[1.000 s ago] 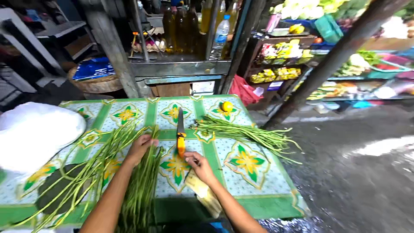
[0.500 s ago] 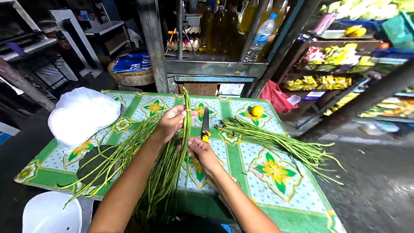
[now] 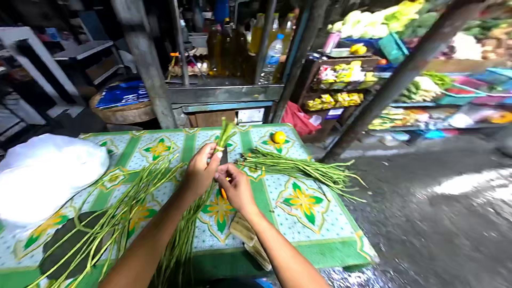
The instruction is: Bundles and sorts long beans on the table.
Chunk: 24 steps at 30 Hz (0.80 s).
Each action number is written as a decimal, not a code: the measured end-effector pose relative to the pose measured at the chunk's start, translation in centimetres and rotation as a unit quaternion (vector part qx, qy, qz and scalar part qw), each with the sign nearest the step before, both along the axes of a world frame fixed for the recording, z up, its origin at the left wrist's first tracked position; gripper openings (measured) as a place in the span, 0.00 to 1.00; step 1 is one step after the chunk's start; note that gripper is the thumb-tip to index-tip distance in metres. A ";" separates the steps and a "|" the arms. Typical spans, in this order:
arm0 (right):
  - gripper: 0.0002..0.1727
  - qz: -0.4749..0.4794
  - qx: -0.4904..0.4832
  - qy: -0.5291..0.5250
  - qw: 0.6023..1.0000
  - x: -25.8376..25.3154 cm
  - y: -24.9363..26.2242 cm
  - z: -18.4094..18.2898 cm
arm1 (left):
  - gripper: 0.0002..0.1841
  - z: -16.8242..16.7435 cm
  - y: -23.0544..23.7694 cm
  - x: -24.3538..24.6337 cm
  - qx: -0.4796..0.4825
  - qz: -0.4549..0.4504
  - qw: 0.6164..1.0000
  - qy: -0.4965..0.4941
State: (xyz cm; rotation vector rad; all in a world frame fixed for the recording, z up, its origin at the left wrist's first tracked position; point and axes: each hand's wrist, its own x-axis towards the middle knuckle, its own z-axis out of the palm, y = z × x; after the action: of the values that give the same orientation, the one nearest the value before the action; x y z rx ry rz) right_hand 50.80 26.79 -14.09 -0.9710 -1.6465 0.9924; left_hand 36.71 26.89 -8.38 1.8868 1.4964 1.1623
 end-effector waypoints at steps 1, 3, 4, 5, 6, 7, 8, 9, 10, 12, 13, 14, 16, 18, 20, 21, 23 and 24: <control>0.13 -0.010 -0.004 -0.008 1.000 0.6 0.0 -0.4 | 0.20 -0.8 0.2 0.5 0.005 0.021 0.999 0.024; 0.12 -0.022 -0.035 0.008 0.999 1.6 0.0 -1.1 | 0.20 -2.0 0.6 1.5 -0.002 0.052 0.998 0.036; 0.12 -0.015 -0.063 0.027 0.998 2.0 -0.2 -1.1 | 0.20 -2.4 0.8 2.1 -0.006 0.063 0.998 0.022; 0.11 0.002 -0.093 0.048 0.994 2.2 -0.5 -0.9 | 0.19 -2.6 1.0 2.8 -0.009 0.070 0.997 -0.001; 0.11 0.020 -0.118 0.068 0.990 2.2 -0.8 -0.7 | 0.19 -2.7 1.3 3.6 -0.010 0.077 0.996 -0.035; 0.11 0.034 -0.134 0.080 0.987 2.2 -1.3 -0.5 | 0.19 -2.7 1.6 4.3 -0.008 0.083 0.993 -0.078; 0.11 0.040 -0.136 0.083 0.986 2.1 -1.7 -0.4 | 0.19 -2.9 2.1 4.8 -0.002 0.087 0.988 -0.126; 0.11 0.044 -0.133 0.081 0.987 2.0 -2.1 -0.6 | 0.19 -3.1 2.8 5.0 0.011 0.090 0.981 -0.174; 0.12 0.048 -0.133 0.071 0.987 2.1 -2.4 -0.8 | 0.19 -3.2 3.7 5.1 0.025 0.099 0.970 -0.219; 0.14 0.074 -0.161 0.035 0.984 2.5 -3.5 -1.8 | 0.18 -2.5 5.5 4.4 0.036 0.122 0.946 -0.298; 0.15 0.095 -0.187 0.024 0.978 2.9 -4.3 -2.6 | 0.17 -1.5 6.4 3.4 0.034 0.133 0.936 -0.324; 0.16 0.114 -0.216 0.026 0.969 3.4 -5.1 -3.4 | 0.17 -0.2 7.3 2.1 0.034 0.138 0.931 -0.335; 0.14 0.122 -0.257 0.089 0.954 5.4 -6.1 -4.4 | 0.17 2.8 8.3 -0.1 0.019 0.130 0.935 -0.330; 0.11 0.087 -0.247 0.188 0.947 8.7 -5.9 -3.0 | 0.20 5.0 8.4 -1.7 -0.036 0.079 0.943 -0.322; 0.11 0.020 -0.167 0.266 0.949 12.1 -5.1 0.3 | 0.21 6.0 8.4 -2.8 -0.090 0.016 0.943 -0.321; 0.12 -0.017 -0.114 0.291 0.950 13.7 -4.6 2.1 | 0.21 6.2 8.4 -3.1 -0.097 -0.015 0.940 -0.325; 0.15 -0.074 -0.014 0.318 0.945 16.7 -4.0 5.5 | 0.22 6.9 8.6 -3.6 -0.087 -0.070 0.937 -0.331; 0.15 -0.089 0.024 0.328 0.940 17.8 -3.8 6.7 | 0.23 7.2 8.7 -3.7 -0.078 -0.089 0.935 -0.333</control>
State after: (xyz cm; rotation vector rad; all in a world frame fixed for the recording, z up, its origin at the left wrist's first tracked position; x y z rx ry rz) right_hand 68.65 22.94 -7.37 -0.6399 -1.0020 1.0044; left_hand 33.05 35.54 -1.16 1.2909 0.9810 1.3630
